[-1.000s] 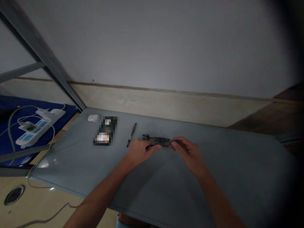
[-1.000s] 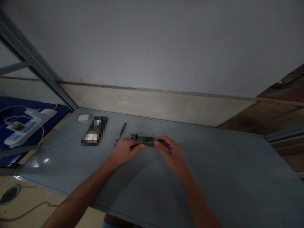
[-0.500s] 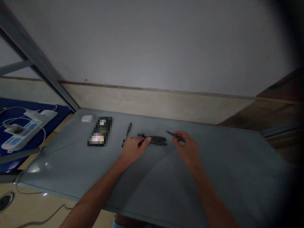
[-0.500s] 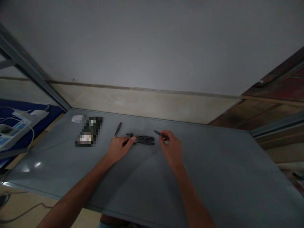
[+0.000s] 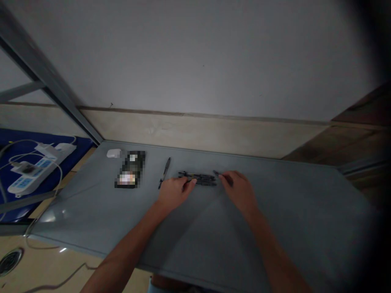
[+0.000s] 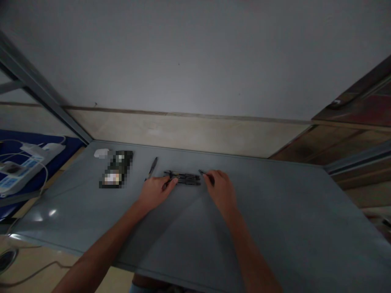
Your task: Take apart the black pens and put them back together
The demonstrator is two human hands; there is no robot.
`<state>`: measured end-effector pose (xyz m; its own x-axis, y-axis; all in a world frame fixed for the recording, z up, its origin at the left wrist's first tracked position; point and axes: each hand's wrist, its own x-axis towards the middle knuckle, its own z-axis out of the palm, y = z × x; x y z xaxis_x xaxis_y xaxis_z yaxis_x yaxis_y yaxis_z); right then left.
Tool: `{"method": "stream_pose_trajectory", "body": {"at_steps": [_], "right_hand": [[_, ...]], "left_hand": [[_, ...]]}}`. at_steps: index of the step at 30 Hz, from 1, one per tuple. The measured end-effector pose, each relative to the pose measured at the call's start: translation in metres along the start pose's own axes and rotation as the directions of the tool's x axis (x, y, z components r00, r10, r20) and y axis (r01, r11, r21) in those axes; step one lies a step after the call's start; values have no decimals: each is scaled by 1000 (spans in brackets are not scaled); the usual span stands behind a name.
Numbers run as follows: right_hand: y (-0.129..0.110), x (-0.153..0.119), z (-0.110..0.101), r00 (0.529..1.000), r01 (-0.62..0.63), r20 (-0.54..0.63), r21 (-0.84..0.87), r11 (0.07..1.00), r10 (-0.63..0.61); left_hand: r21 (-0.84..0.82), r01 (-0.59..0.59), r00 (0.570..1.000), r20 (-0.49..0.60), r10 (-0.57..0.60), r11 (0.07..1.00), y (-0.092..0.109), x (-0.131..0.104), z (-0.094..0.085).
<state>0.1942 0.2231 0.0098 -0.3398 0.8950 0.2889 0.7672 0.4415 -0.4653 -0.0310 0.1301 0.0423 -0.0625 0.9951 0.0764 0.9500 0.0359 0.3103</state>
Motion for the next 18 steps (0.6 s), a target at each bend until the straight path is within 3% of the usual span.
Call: {"method": "stream_pose_trajectory", "body": {"at_steps": [5, 7, 9, 12, 18], "right_hand": [[-8, 1, -2, 992, 13, -126, -11, 1000, -14], [-18, 0, -5, 990, 15, -140, 60, 998, -7], [-33, -4, -7, 1000, -2, -12, 221, 975, 5], [-55, -14, -5, 970, -48, 234, 426, 904, -59], [-70, -23, 1, 963, -126, 268, 481, 868, -9]], "left_hand": [[18, 43, 999, 8, -44, 999, 2, 0, -2], [11, 29, 999, 14, -29, 1000, 4, -1, -1], [-3, -32, 999, 30, 32, 999, 6, -3, 0], [-36, -183, 980, 69, 186, 982, 10, -7, 3], [-68, -317, 946, 46, 321, 946, 16, -12, 9]]}}
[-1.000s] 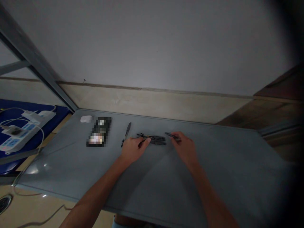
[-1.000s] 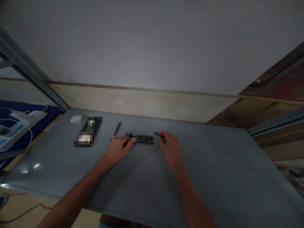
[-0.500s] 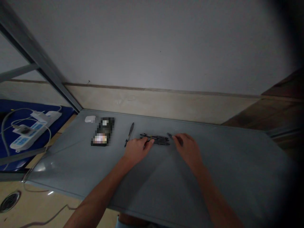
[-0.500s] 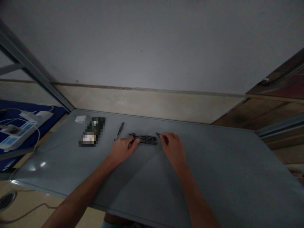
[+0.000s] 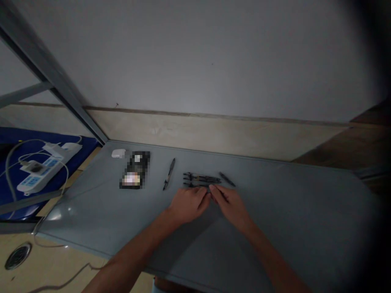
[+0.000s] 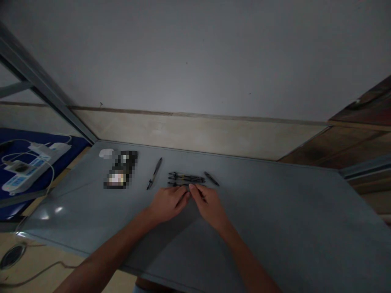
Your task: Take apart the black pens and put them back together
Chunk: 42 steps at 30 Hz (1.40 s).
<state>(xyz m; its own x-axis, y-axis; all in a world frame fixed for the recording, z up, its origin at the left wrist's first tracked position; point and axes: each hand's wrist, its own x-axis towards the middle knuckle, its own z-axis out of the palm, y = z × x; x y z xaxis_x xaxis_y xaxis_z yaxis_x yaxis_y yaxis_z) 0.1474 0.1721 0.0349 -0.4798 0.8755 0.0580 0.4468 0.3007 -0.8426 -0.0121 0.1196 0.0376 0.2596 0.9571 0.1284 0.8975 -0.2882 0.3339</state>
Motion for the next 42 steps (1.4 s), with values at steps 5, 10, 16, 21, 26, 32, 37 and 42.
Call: {"method": "stream_pose_trajectory", "body": {"at_steps": [5, 10, 16, 21, 26, 32, 37, 42], "right_hand": [[-1, 4, -12, 996, -69, -48, 24, 997, 70], [-2, 7, -26, 984, -83, -155, 51, 995, 90], [8, 11, -30, 974, -66, -208, 141, 988, 94], [13, 9, -28, 974, -103, -186, 131, 986, 126], [13, 8, -26, 967, -150, -177, 179, 972, 182], [10, 11, -28, 973, -136, -174, 102, 985, 152], [12, 10, -28, 980, -111, -152, 114, 987, 128], [12, 8, -27, 976, -143, -156, 51, 988, 149]], "left_hand": [[-43, 8, 999, -48, -10, 999, -4, 0, -3], [-187, 105, 985, -118, -129, 977, -9, 1, -9], [-462, 168, 949, -163, -270, 871, -16, 5, -12], [-588, 177, 937, -144, -318, 789, -18, 6, -15], [-618, 151, 945, -138, -296, 772, -14, 4, -16], [-651, 186, 953, -62, -295, 736, -13, 5, -15], [-673, 246, 927, -47, -373, 697, -18, 8, -13], [-702, 236, 926, -48, -375, 672, -18, 8, -14]]}}
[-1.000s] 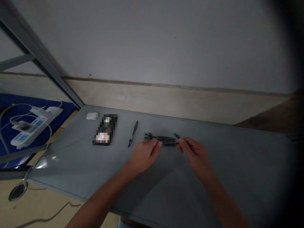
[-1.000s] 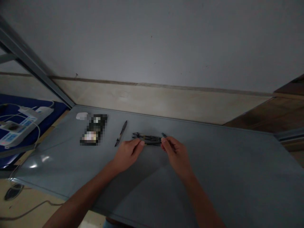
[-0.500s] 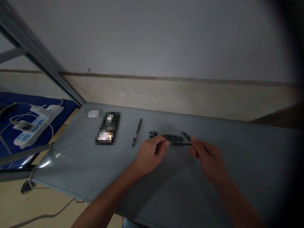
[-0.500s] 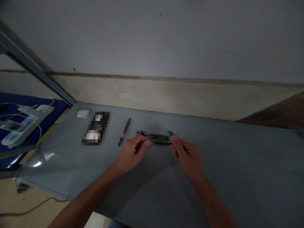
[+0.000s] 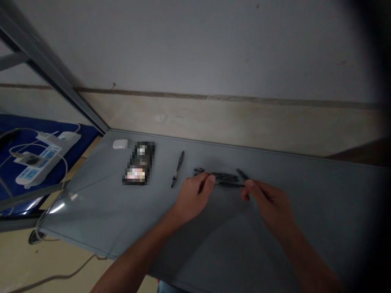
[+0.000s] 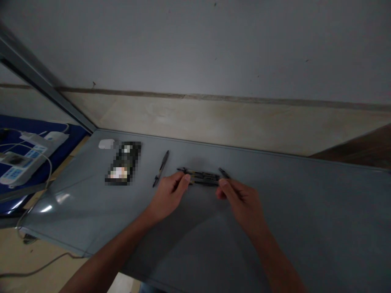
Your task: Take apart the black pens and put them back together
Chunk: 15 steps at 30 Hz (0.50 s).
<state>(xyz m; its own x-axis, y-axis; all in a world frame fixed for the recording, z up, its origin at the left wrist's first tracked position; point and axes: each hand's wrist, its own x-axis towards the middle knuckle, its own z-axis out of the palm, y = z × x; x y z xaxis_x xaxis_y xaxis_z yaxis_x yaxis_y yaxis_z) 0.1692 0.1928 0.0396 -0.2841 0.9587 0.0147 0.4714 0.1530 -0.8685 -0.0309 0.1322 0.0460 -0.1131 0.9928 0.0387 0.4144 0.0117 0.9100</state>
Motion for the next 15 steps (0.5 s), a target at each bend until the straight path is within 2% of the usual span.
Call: {"method": "stream_pose_trajectory", "body": {"at_steps": [6, 9, 13, 15], "right_hand": [[-2, 1, -1, 1000, -7, -17, -52, 999, 6], [2, 3, 1, 1000, 3, 14, -5, 1000, -3], [5, 1, 5, 999, -11, 41, 6, 1000, 11], [2, 0, 6, 999, -17, 42, 11, 1000, 17]], "left_hand": [[-65, 4, 999, 39, -2, 998, 0, -2, 1], [-74, 16, 1000, 11, -15, 997, -3, 1, 1], [-87, 109, 993, -40, -113, 990, -6, 4, 0], [-83, 118, 992, -45, -122, 990, -6, 4, -1]]}}
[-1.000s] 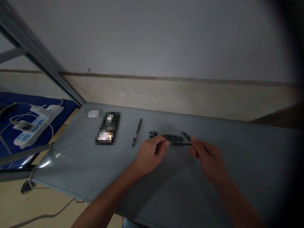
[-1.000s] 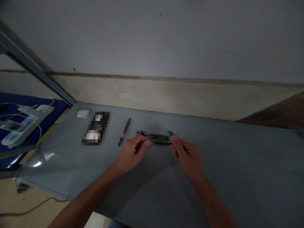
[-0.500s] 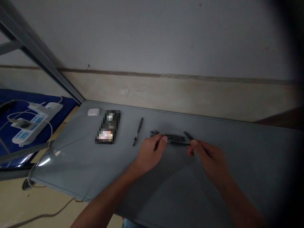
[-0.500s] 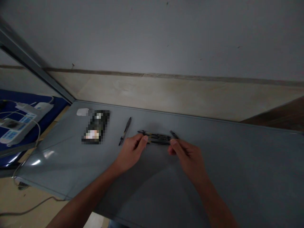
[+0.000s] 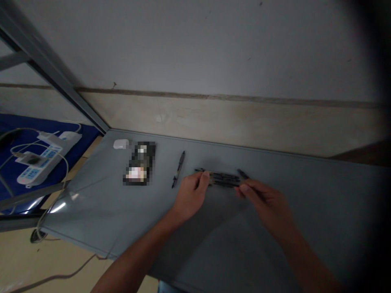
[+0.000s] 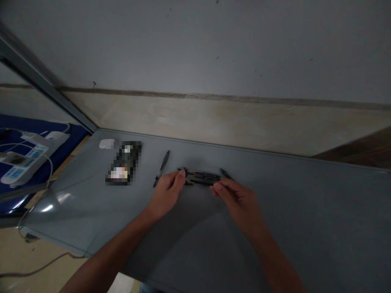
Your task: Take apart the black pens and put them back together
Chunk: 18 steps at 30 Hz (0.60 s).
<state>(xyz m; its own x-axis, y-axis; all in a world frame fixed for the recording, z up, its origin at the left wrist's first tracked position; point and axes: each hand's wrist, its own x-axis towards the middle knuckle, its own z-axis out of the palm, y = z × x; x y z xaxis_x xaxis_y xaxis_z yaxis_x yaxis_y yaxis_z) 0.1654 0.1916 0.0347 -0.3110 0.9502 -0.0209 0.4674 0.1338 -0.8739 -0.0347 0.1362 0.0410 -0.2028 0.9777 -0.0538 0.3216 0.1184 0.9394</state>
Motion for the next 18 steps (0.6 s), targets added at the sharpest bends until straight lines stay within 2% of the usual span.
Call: {"method": "stream_pose_trajectory", "body": {"at_steps": [4, 10, 14, 18], "right_hand": [[-11, -3, -1, 1000, -14, 1, -22, 1000, 14], [-8, -2, -1, 1000, 7, -23, -29, 1000, -8], [-4, -3, 1, 999, 42, -11, 2, 999, -42], [-8, -5, 3, 1000, 23, 15, 53, 998, -24]], "left_hand": [[-56, -59, 996, 57, 62, 997, 3, -2, -1], [-184, 14, 996, 89, 2, 983, 1, -1, 0], [-186, 58, 997, 59, -48, 981, -5, 2, 0], [-106, -11, 998, 62, 17, 994, -3, 1, -3]]}}
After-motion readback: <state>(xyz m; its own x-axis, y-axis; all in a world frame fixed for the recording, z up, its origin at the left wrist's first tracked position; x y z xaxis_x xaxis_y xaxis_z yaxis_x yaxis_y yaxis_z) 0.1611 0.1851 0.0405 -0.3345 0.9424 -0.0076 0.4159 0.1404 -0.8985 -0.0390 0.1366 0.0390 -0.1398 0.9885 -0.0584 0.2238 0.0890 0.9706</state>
